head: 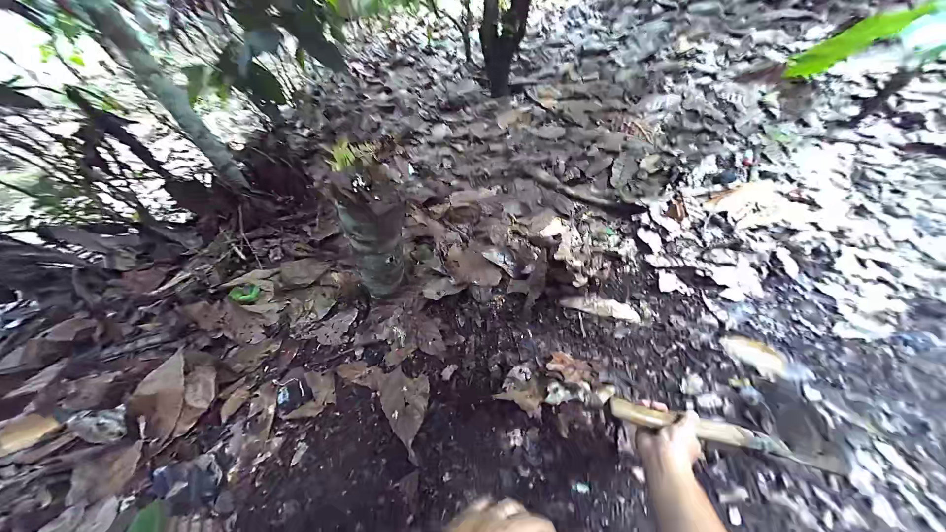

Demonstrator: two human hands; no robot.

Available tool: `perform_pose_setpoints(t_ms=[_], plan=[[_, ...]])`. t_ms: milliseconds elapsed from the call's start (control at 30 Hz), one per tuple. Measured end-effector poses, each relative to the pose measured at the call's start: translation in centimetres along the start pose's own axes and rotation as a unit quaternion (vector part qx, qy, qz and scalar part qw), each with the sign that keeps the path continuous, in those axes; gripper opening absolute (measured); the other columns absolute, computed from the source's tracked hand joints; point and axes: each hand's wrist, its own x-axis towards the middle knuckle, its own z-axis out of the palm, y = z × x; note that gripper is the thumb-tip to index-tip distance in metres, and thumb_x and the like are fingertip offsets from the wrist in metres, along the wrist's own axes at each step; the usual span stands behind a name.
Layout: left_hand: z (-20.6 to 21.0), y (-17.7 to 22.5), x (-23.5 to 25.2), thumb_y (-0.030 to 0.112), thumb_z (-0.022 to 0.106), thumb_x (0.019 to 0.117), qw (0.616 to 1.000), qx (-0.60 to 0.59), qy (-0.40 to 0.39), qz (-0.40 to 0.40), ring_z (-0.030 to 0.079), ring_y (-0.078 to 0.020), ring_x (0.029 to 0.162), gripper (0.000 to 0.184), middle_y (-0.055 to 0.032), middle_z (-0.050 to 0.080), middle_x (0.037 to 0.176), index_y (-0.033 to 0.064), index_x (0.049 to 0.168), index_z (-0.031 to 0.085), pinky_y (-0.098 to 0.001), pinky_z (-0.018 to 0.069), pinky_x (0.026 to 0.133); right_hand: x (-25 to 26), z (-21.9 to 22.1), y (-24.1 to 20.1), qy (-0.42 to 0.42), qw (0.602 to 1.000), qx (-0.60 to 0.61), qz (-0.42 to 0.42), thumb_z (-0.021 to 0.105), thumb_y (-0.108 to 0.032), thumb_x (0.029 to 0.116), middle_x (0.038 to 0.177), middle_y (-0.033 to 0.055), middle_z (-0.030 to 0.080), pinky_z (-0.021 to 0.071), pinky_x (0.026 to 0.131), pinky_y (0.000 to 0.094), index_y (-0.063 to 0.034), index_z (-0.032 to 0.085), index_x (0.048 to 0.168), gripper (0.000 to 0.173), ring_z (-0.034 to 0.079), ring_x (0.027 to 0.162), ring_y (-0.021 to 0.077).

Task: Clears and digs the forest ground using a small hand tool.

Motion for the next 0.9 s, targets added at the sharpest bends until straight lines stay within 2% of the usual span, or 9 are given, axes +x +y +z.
perform_pose_setpoints(t_ms=[133, 233, 300, 400, 467, 533, 633, 733, 900], plan=[[-1.9, -0.5, -2.5, 0.017, 0.056, 0.1036, 0.997, 0.047, -0.002, 0.062, 0.059, -0.0294, 0.132, 0.037, -0.0106, 0.065, 0.139, 0.0116, 0.14, 0.063, -0.0507, 0.0468, 0.11, -7.8, -6.3, 4.7, 0.047, 0.991, -0.08, 0.092, 0.021, -0.051, 0.1114, 0.084, 0.0046, 0.056, 0.0564, 0.068, 0.0378, -0.007, 0.045, 0.121, 0.051, 0.06, 0.07, 0.0158], [-1.7, -1.0, -4.3, 0.018, 0.052, 0.1064, 0.993, 0.041, 0.025, 0.111, 0.064, -0.0274, 0.126, 0.032, -0.0095, 0.069, 0.133, 0.0121, 0.135, 0.066, -0.0468, 0.0487, 0.108, -17.3, -7.1, 12.6, -0.044, 0.954, -0.256, 0.151, 0.027, -0.049, 0.1106, 0.067, 0.008, 0.063, 0.0595, 0.056, 0.0421, 0.0019, 0.051, 0.115, 0.056, 0.064, 0.056, 0.0201], [-1.3, -1.4, -5.2, 0.018, 0.049, 0.1079, 0.99, 0.034, 0.008, 0.135, 0.065, -0.0274, 0.123, 0.032, -0.0096, 0.069, 0.131, 0.0118, 0.134, 0.066, -0.0451, 0.0499, 0.106, -24.6, -5.4, 16.5, -0.148, 0.898, -0.333, 0.247, 0.035, -0.042, 0.1122, 0.072, 0.0099, 0.061, 0.0595, 0.055, 0.0403, 0.0022, 0.047, 0.125, 0.048, 0.064, 0.056, 0.0207], [-0.8, -2.2, -5.0, 0.018, 0.048, 0.1078, 0.987, 0.04, -0.022, 0.156, 0.066, -0.0282, 0.121, 0.032, -0.0108, 0.069, 0.129, 0.0108, 0.134, 0.064, -0.0449, 0.0508, 0.104, -30.9, -0.6, 19.3, -0.379, 0.704, -0.493, 0.344, 0.047, -0.038, 0.1097, 0.087, 0.0123, 0.062, 0.0561, 0.061, 0.0379, -0.0011, 0.044, 0.142, 0.049, 0.061, 0.064, 0.0201], [-0.6, -2.9, -4.6, 0.017, 0.049, 0.1069, 0.985, 0.052, -0.015, 0.164, 0.067, -0.0284, 0.119, 0.031, -0.0107, 0.07, 0.128, 0.0107, 0.132, 0.065, -0.0447, 0.0521, 0.102, -33.3, 2.6, 20.2, -0.546, 0.518, -0.597, 0.277, 0.053, -0.04, 0.1069, 0.1, 0.0166, 0.066, 0.0578, 0.073, 0.0441, -0.0026, 0.048, 0.142, 0.052, 0.067, 0.078, 0.0256], [-0.7, -3.4, -4.7, 0.017, 0.049, 0.1068, 0.983, 0.058, 0.007, 0.173, 0.067, -0.0279, 0.117, 0.029, -0.0098, 0.071, 0.125, 0.0112, 0.13, 0.066, -0.0444, 0.0531, 0.1, -35.5, 3.7, 20.3, -0.634, 0.406, -0.633, 0.182, 0.058, -0.04, 0.1038, 0.117, 0.0234, 0.068, 0.0538, 0.091, 0.0595, -0.0073, 0.05, 0.144, 0.052, 0.069, 0.103, 0.0377], [-1.2, -3.5, -5.1, 0.016, 0.048, 0.1075, 0.979, 0.046, 0.046, 0.194, 0.068, -0.0273, 0.117, 0.029, -0.0097, 0.072, 0.124, 0.0119, 0.129, 0.067, -0.0435, 0.0532, 0.1, -34.4, 1.6, 19.6, -0.659, 0.395, -0.627, 0.127, 0.064, -0.036, 0.1003, 0.121, 0.0241, 0.067, 0.0504, 0.097, 0.0632, -0.0106, 0.05, 0.146, 0.054, 0.067, 0.111, 0.0405], [-1.6, -4.0, -5.6, 0.014, 0.049, 0.1064, 0.975, 0.032, 0.069, 0.209, 0.068, -0.0274, 0.115, 0.029, -0.0102, 0.072, 0.123, 0.0124, 0.128, 0.068, -0.0429, 0.0531, 0.1, -27.6, 2.0, 17.8, -0.638, 0.384, -0.663, 0.079, 0.068, -0.036, 0.0972, 0.12, 0.0205, 0.069, 0.0525, 0.097, 0.0606, -0.0116, 0.056, 0.142, 0.052, 0.068, 0.109, 0.0362], [-2.9, -5.3, -6.5, 0.016, 0.046, 0.1077, 0.975, 0.036, 0.096, 0.196, 0.069, -0.0267, 0.114, 0.03, -0.0097, 0.072, 0.122, 0.0133, 0.127, 0.068, -0.0424, 0.0526, 0.1, -17.0, 13.1, 11.2, -0.486, 0.383, -0.782, -0.079, 0.059, -0.037, 0.1035, 0.126, 0.0294, 0.064, 0.047, 0.1, 0.0674, -0.0046, 0.052, 0.145, 0.053, 0.062, 0.117, 0.0476]])
